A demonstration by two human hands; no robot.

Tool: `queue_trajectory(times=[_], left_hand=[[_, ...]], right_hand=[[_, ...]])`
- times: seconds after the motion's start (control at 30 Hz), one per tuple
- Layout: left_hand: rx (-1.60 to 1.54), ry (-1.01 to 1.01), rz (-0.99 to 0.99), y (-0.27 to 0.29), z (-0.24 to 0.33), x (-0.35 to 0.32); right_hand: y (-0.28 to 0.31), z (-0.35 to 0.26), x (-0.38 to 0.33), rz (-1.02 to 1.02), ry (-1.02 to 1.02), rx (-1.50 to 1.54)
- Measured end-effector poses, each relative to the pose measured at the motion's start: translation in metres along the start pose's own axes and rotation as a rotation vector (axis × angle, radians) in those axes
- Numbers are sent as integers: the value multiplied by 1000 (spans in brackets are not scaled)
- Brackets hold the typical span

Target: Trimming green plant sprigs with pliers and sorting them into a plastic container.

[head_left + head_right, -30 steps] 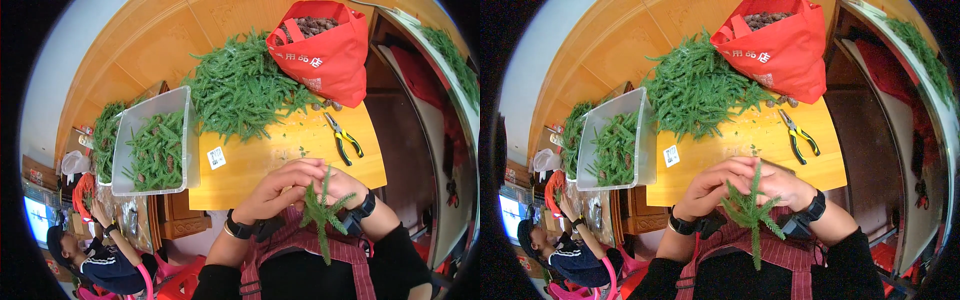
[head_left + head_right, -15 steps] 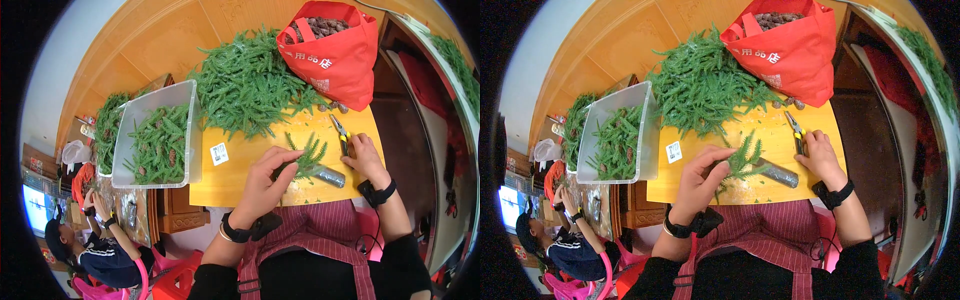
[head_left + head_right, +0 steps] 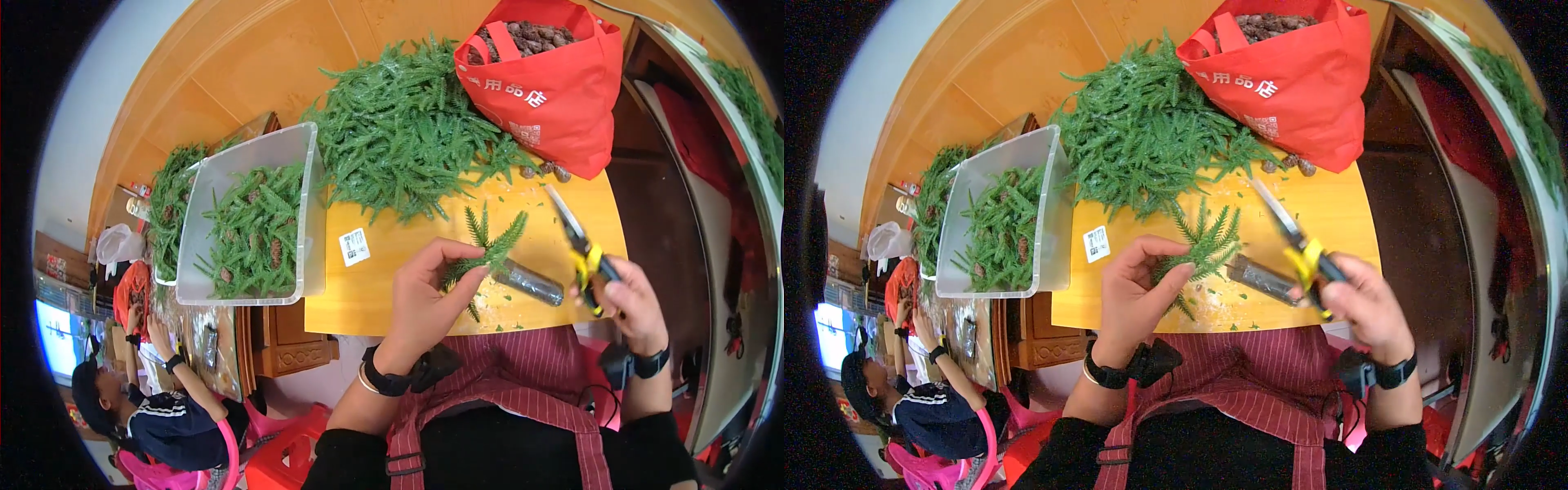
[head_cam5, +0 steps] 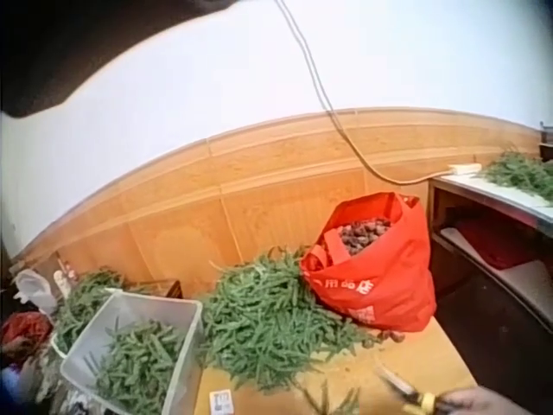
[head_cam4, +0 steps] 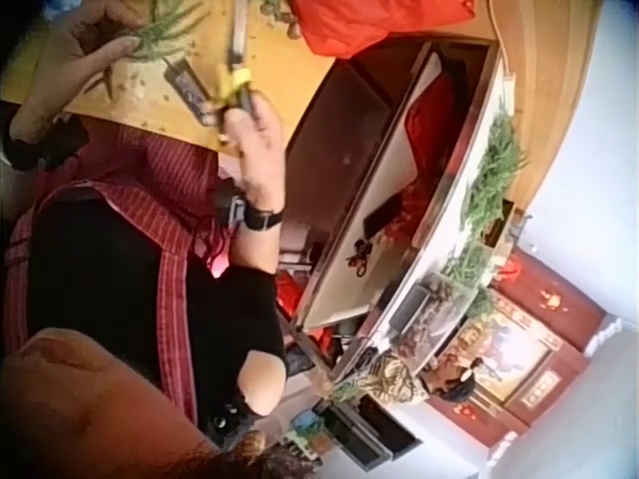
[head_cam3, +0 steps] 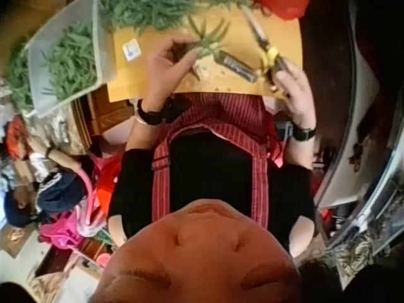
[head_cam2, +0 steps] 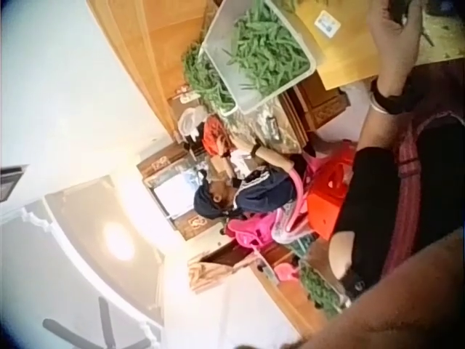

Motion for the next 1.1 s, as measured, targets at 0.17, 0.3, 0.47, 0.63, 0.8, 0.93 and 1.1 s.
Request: queue_trajectory(times=[0.17, 0.3, 0.47, 0.63, 0.8, 0.93, 1.1], left_hand=[[-20, -53, 19, -6, 4, 0], [-14, -32, -3, -9, 6, -2], [-2, 25, 12, -5, 0, -6], [24, 81, 27, -2, -5, -6], [62, 136, 42, 2, -9, -8], [95, 152, 20, 3, -12, -7], [111, 231, -24, 9, -20, -11]], right_hand=[[-54, 0, 3, -218, 43, -67], [-51, 8, 11, -143, 30, -195], [-60, 12, 14, -123, -84, -209], [-61, 18, 18, -149, -73, -240], [-74, 2, 20, -197, 142, -510], [-74, 5, 22, -207, 110, -509], [-72, 23, 27, -250, -41, -594]])
Point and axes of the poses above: each hand's wrist, its own x-axis towards the middle knuckle, its own y-axis out of the back of the hand, z = x × y, the point moved 10 cm from there along x, towards the middle knuckle, and after that the axes turned 10 degrees about -y, right-handed, at the moved point
